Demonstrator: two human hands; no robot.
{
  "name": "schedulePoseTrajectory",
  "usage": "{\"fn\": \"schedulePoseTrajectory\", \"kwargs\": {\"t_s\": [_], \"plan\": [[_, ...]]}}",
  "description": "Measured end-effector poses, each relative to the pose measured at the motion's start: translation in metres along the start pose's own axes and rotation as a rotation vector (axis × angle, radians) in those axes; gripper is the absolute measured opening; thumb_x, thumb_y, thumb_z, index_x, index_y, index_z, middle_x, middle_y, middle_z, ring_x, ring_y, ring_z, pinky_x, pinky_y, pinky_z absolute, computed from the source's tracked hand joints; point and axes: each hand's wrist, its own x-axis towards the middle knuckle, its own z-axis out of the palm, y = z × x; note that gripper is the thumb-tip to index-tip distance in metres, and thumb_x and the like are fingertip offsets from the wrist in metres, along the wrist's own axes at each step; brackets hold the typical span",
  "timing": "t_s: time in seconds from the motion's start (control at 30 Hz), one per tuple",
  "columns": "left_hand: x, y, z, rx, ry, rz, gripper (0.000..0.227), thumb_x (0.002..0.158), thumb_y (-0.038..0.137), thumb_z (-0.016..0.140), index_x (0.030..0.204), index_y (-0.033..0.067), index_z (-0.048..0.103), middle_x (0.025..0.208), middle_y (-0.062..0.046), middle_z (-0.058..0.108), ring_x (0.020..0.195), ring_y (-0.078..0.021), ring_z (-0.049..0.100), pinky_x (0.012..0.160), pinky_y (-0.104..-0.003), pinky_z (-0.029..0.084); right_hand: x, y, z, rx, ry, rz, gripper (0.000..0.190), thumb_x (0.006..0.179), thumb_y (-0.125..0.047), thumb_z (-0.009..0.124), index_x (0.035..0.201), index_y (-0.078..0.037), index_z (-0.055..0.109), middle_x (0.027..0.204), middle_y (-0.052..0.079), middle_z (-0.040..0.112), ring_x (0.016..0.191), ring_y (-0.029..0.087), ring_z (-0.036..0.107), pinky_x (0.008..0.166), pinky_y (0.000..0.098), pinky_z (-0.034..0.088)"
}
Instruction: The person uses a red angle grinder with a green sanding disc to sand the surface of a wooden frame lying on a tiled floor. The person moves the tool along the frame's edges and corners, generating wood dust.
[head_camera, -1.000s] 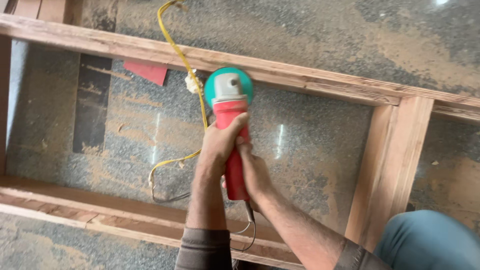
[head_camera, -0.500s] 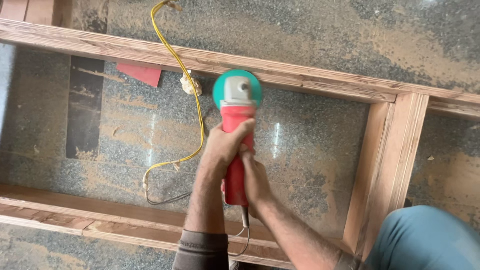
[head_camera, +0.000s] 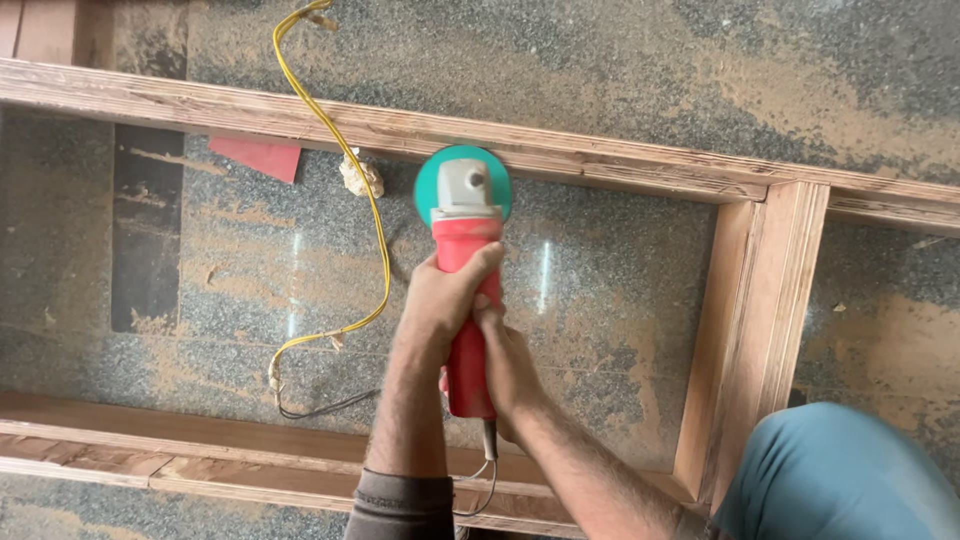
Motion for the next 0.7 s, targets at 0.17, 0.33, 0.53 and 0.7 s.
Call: {"fn": "schedulePoseTrajectory", "kwargs": {"t_s": [0.17,0.33,0.53,0.7], "plan": [[0.002,-0.007,0.025,0.083,-0.085,0.100,0.063,0.073,0.052,0.077,0.116,0.0069,0.072,0.098,-0.010,0.078,0.090,-0.0207,0.075,0.084,-0.041,0.061,-0.011,0.000,-0.014,0.044,0.174,0.068,0.080,0.092,-0.072,0.025,0.120,-0.005,0.059,0.092,0.007,0.068,0.077,0.014,0.072,0.063,0.0346,0.063],[0.001,-0.005,0.018,-0.017,-0.059,0.065,0.063,0.072,0.050,0.077,0.117,0.0067,0.071,0.100,-0.013,0.077,0.087,-0.0238,0.075,0.082,-0.044,0.062,-0.007,-0.004,-0.011,0.015,0.032,0.024,0.088,0.098,-0.073,0.026,0.117,0.006,0.060,0.089,0.015,0.067,0.070,0.022,0.067,0.057,0.0373,0.060],[0.000,-0.002,0.022,0.097,-0.073,0.018,0.064,0.072,0.054,0.074,0.117,0.0092,0.072,0.100,-0.011,0.078,0.089,-0.0225,0.077,0.081,-0.043,0.064,-0.012,0.001,-0.017,0.042,0.060,0.036,0.090,0.095,-0.075,0.024,0.128,0.002,0.057,0.104,0.020,0.068,0.083,0.025,0.070,0.066,0.0417,0.063],[-0.010,0.002,0.061,0.149,-0.169,0.109,0.064,0.071,0.054,0.076,0.117,0.0099,0.073,0.102,-0.010,0.079,0.092,-0.0205,0.077,0.086,-0.041,0.062,-0.025,-0.001,-0.043,0.123,0.273,0.095,0.090,0.089,-0.076,0.025,0.148,-0.009,0.038,0.133,0.016,0.058,0.115,0.023,0.065,0.089,0.0483,0.062]]}}
